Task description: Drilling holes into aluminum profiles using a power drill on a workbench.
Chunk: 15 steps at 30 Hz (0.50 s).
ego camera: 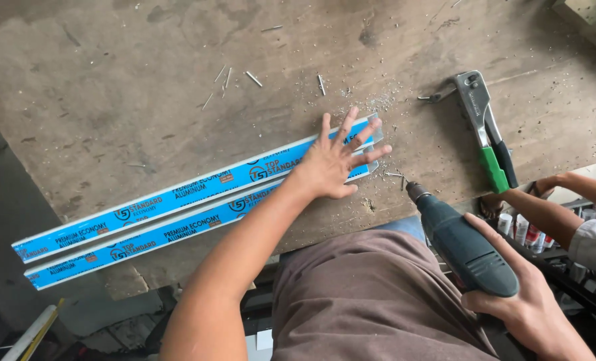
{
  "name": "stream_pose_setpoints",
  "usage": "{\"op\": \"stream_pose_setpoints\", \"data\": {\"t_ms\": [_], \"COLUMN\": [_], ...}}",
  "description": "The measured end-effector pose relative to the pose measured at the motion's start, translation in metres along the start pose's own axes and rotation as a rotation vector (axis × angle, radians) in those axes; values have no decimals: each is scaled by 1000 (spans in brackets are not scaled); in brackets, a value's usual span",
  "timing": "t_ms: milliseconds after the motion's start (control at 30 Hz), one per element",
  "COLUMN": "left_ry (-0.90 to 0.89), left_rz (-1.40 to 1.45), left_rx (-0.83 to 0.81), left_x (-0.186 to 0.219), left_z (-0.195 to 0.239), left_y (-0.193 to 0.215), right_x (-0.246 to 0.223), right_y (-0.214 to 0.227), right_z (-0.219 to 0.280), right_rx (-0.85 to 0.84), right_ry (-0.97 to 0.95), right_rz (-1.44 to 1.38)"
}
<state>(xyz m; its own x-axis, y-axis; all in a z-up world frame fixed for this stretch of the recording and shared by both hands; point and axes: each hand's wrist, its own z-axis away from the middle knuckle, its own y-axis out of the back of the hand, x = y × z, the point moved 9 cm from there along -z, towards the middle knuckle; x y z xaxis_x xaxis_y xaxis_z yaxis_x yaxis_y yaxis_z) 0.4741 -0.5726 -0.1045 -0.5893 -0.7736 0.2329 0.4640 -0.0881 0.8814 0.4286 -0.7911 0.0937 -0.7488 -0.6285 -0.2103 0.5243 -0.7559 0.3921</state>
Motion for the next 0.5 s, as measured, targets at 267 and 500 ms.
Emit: {"op": "stream_pose_setpoints", "data": {"t_ms": [267, 500], "left_ry": [-12, 378], "left_rz": [-60, 264], "left_rx": [514, 416], "left_x": [8, 1], "left_z": [13, 35], "left_y": [28, -9], "right_x": [3, 4], "right_y": [8, -3], "right_z": [-22, -27], "right_rx": [-35, -106], "right_ry": [64, 22], "right_rz": [108, 126]}}
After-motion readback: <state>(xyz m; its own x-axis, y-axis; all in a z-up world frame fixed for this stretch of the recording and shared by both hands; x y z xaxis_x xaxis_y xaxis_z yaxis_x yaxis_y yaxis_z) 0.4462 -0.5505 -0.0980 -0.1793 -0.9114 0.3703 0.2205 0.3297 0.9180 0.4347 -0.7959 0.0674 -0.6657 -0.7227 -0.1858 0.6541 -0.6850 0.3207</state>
